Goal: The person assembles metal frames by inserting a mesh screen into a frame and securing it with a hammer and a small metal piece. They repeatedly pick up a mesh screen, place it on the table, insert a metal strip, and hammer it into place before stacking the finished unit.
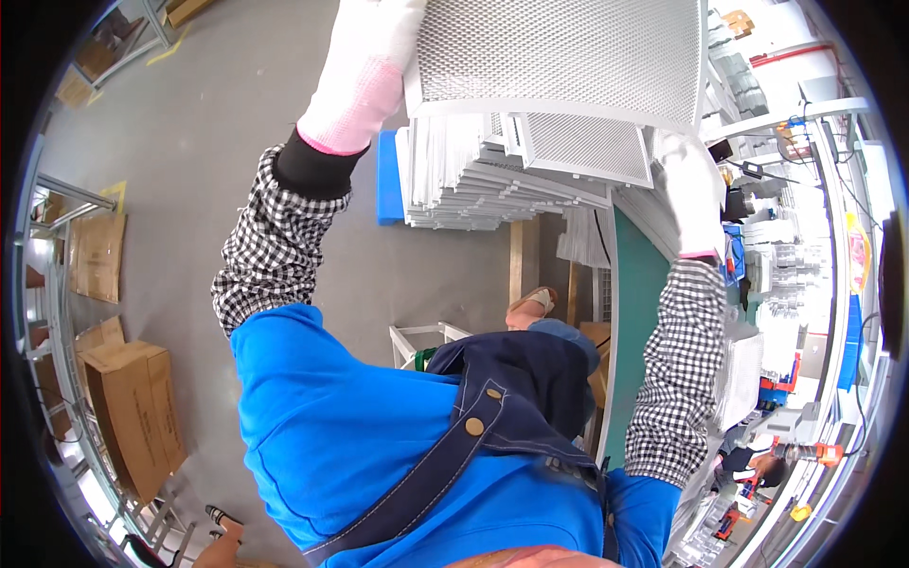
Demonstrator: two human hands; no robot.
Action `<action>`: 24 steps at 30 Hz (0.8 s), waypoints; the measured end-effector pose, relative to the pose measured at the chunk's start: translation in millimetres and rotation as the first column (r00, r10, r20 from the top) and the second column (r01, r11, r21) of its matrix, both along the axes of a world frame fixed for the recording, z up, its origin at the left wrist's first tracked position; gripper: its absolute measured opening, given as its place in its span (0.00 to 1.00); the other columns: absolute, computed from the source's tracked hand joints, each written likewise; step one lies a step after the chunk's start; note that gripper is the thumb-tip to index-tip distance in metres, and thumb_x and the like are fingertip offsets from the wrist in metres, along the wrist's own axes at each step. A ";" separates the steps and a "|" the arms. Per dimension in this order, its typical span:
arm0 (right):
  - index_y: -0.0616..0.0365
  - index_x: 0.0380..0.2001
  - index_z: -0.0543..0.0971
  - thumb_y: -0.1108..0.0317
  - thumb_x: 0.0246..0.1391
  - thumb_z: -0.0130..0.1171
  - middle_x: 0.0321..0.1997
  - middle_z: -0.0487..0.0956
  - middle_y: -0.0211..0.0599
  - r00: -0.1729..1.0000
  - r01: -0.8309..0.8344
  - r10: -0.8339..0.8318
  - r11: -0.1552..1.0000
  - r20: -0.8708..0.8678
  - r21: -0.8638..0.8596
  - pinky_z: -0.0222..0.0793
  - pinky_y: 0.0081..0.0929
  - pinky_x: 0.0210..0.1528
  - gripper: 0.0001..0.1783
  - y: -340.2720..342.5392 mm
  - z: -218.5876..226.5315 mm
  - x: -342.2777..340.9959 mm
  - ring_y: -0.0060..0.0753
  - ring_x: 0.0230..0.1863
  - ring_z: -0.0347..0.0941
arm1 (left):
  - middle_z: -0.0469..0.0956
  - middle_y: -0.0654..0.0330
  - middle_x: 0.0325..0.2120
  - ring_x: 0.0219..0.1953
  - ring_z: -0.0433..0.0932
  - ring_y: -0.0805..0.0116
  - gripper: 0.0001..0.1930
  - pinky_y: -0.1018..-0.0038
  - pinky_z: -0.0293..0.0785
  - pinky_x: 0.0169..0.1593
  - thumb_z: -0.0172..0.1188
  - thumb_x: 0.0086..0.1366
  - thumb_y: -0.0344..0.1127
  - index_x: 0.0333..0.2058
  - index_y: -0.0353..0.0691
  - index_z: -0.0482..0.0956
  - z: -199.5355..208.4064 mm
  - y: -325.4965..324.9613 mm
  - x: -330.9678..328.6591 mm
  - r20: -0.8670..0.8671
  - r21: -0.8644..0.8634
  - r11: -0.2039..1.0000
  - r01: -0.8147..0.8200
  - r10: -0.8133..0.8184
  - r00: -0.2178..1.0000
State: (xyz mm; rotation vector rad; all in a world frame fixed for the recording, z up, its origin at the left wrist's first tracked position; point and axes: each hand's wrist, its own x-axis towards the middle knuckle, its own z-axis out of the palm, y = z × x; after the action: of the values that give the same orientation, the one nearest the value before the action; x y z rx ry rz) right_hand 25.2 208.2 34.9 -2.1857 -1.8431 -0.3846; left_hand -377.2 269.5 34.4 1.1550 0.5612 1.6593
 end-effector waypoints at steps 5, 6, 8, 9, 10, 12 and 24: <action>0.60 0.50 0.78 0.43 0.68 0.48 0.50 0.81 0.58 0.997 0.078 -0.078 0.987 0.004 -0.141 0.69 0.50 0.57 0.29 9.2 -72.0 45.7 0.61 0.53 0.77 | 0.81 0.61 0.43 0.42 0.78 0.76 0.19 0.77 0.75 0.48 0.53 0.77 0.42 0.53 0.30 0.76 11.2 -6.8 -3.8 0.083 -0.060 0.998 0.033 -0.028 0.996; 0.60 0.51 0.78 0.44 0.68 0.48 0.51 0.81 0.58 0.998 0.048 -0.052 0.992 -0.038 -0.116 0.69 0.51 0.57 0.28 9.3 -78.3 48.4 0.61 0.53 0.76 | 0.82 0.61 0.42 0.41 0.79 0.76 0.19 0.77 0.76 0.47 0.53 0.77 0.42 0.53 0.30 0.76 9.4 -4.1 -8.0 0.095 -0.091 0.994 0.057 -0.049 0.994; 0.62 0.48 0.78 0.49 0.70 0.48 0.48 0.82 0.57 0.989 0.038 -0.045 0.998 -0.139 -0.051 0.71 0.48 0.52 0.25 10.4 -78.9 61.1 0.58 0.48 0.78 | 0.82 0.61 0.42 0.40 0.80 0.76 0.19 0.77 0.77 0.46 0.53 0.77 0.42 0.53 0.29 0.77 5.0 2.8 -16.0 0.121 -0.151 0.981 0.120 -0.102 0.987; 0.61 0.47 0.78 0.51 0.70 0.48 0.46 0.82 0.55 0.973 0.059 -0.069 0.997 -0.221 -0.048 0.73 0.45 0.47 0.23 10.5 -77.2 54.8 0.54 0.44 0.79 | 0.82 0.61 0.42 0.40 0.80 0.76 0.19 0.77 0.77 0.45 0.54 0.77 0.42 0.53 0.30 0.77 3.0 3.5 -17.6 0.100 -0.167 0.980 0.105 -0.089 0.991; 0.61 0.46 0.77 0.52 0.71 0.48 0.45 0.83 0.54 0.951 0.079 -0.088 0.996 -0.296 -0.042 0.75 0.42 0.42 0.21 8.8 -66.8 47.3 0.49 0.40 0.81 | 0.82 0.61 0.42 0.39 0.80 0.76 0.19 0.77 0.77 0.45 0.54 0.77 0.42 0.53 0.30 0.77 4.2 2.5 -19.3 0.084 -0.178 0.980 0.089 -0.075 0.994; 0.60 0.45 0.76 0.53 0.72 0.48 0.41 0.83 0.47 0.661 0.018 -0.027 1.000 -0.750 -0.019 0.72 0.30 0.31 0.20 -12.3 -34.5 34.8 0.35 0.32 0.80 | 0.82 0.61 0.41 0.39 0.80 0.76 0.19 0.77 0.77 0.45 0.54 0.77 0.42 0.53 0.30 0.76 6.2 1.2 -17.5 0.068 -0.171 0.983 0.063 -0.052 0.996; 0.61 0.62 0.69 0.48 0.69 0.49 0.55 0.79 0.40 0.520 0.548 0.138 0.703 -0.843 0.453 0.69 0.16 0.30 0.30 -308.2 14.9 54.6 0.26 0.44 0.79 | 0.80 0.61 0.41 0.43 0.75 0.76 0.19 0.76 0.72 0.48 0.58 0.73 0.43 0.52 0.31 0.76 -19.7 18.4 32.9 -0.164 -0.210 0.974 0.086 -0.122 0.979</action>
State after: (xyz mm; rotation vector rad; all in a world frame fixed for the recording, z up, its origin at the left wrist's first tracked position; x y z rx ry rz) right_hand 79.8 -100.0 49.8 -1.5718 -0.6716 0.0087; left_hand -344.3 288.0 14.7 1.1664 0.7501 1.3846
